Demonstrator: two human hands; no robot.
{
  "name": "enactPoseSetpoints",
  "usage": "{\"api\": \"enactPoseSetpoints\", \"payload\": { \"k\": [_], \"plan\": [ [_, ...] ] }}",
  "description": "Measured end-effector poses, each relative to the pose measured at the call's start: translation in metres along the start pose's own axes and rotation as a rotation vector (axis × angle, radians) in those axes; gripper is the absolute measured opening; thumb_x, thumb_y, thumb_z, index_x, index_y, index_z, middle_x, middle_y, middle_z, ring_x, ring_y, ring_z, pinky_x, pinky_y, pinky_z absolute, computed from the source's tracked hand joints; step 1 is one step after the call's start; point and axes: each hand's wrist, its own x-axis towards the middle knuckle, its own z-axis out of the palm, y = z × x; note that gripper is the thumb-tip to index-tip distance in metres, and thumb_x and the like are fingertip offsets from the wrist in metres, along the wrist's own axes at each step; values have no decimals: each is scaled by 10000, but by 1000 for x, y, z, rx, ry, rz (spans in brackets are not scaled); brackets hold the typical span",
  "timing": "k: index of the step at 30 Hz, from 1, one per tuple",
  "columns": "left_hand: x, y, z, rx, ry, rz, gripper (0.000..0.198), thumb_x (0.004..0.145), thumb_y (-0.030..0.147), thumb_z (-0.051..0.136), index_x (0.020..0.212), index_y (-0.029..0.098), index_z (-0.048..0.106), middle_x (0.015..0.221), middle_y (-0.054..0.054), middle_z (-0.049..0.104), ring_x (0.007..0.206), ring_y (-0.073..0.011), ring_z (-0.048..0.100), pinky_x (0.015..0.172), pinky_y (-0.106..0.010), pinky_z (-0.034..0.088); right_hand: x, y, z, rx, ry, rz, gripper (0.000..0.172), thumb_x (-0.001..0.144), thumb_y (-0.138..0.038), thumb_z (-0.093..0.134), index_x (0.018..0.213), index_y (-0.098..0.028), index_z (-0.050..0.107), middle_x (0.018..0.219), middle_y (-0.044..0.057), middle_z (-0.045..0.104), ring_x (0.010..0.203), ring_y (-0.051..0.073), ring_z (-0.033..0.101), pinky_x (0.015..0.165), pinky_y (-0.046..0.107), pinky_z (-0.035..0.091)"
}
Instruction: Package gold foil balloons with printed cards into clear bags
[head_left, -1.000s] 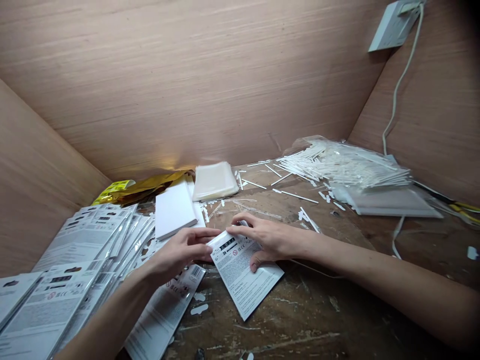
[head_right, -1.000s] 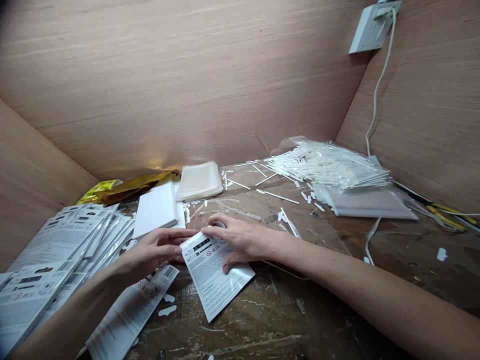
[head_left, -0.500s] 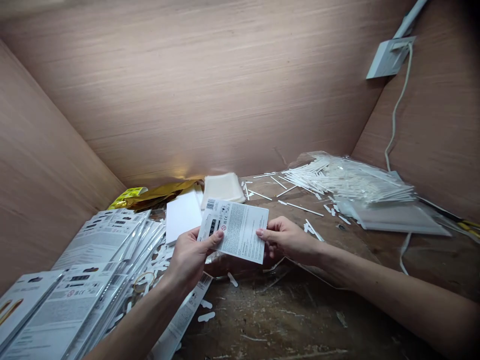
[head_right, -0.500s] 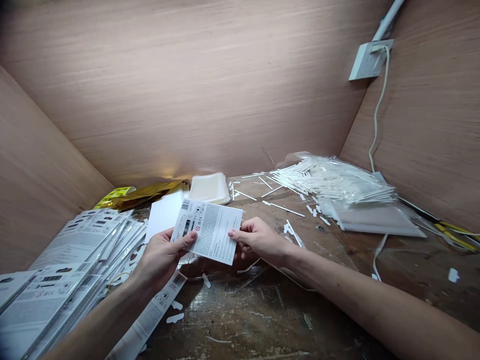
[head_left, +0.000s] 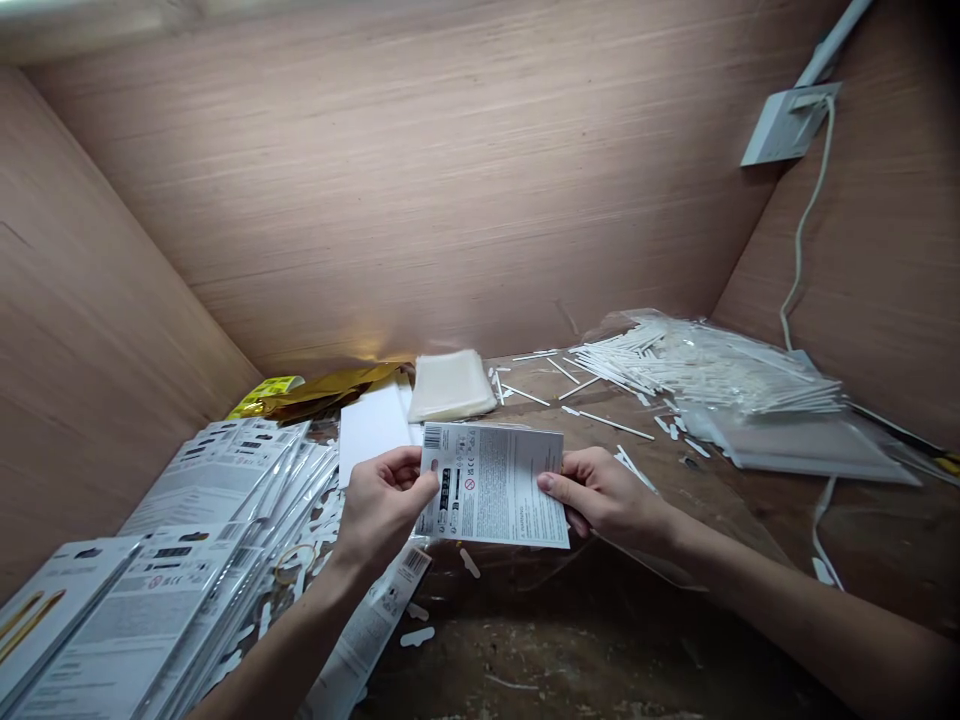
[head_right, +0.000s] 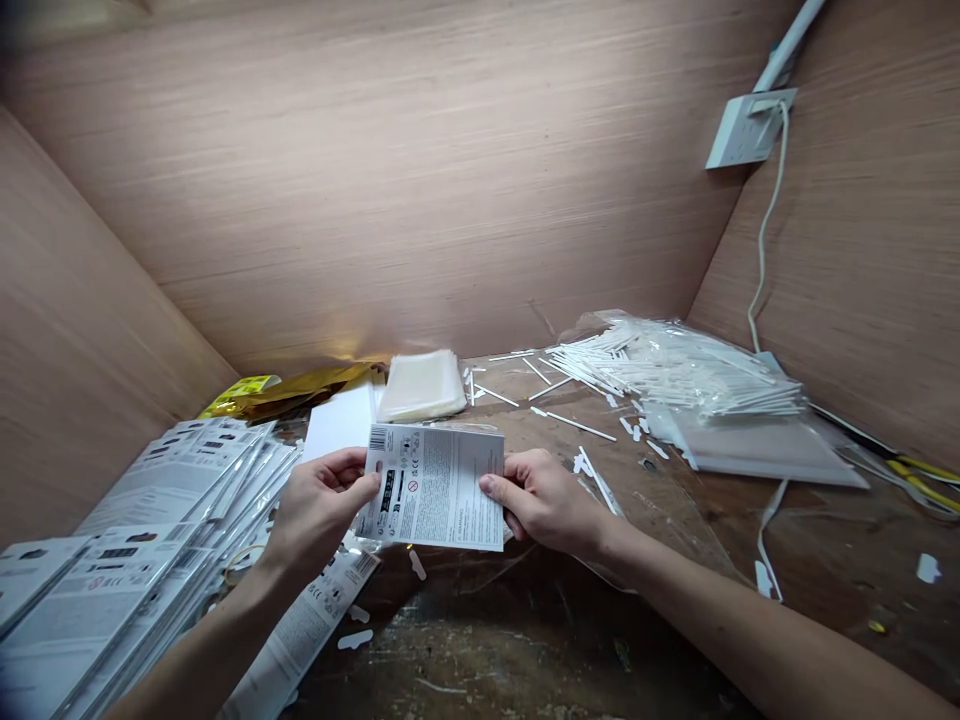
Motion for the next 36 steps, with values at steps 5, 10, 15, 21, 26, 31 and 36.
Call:
{"api": "enactPoseSetpoints", "payload": {
  "k": [5,10,15,21,26,31,36],
  "plan": [
    [1,-4,-1,196,-185,17,320,739,118,573,1001,172,748,988,-55,763,911,-247,691,767,-309,534,-3,-1,-8,-75,-26,-33,374,973,-483,543,749,-185,588,555,-22,544,443,122,536,420,224,369],
    [0,12,-18,344,-347,196,289,883,331,595,666,217,747,1215,-90,714,1258,-336,551,1082,-405,417,1,2,-31,64,3,-36,437,924,-532,608,667,-185,540,515,-28,499,414,97,459,404,221,307],
    [33,27,-25,319,-247,108,542,992,543,389,1025,189,798,1269,-129,710,1230,-316,602,1000,-399,482,3,10,-40,139,47,-44,452,923,-521,630,647,-175,535,479,-37,485,404,76,414,415,220,246],
    [129,23,-7,631,90,-29,369,771,436,787,911,95,771,1086,-187,746,1184,-402,602,933,-399,471,7,8,-36,265,175,-29,480,836,-563,714,611,-166,564,457,-33,478,406,79,388,424,239,232],
    [165,18,-8,613,144,-199,374,896,373,721,1168,121,668,1230,-134,664,1118,-284,642,930,-454,541,17,15,-46,511,574,-8,465,681,-541,824,606,-184,535,495,-41,473,447,73,351,420,235,231],
    [168,19,-22,429,142,-307,386,958,357,647,1289,164,602,1294,-112,621,1098,-259,648,905,-456,570,22,25,-49,523,609,-2,444,675,-548,812,656,-187,554,506,-31,505,441,81,380,402,224,233],
    [163,21,-25,65,106,-337,397,956,353,650,1288,142,599,1288,-132,622,1089,-253,651,908,-456,569,18,26,-39,478,461,17,436,735,-547,774,629,-171,580,466,-21,510,412,81,380,402,224,238]
  ]
}}
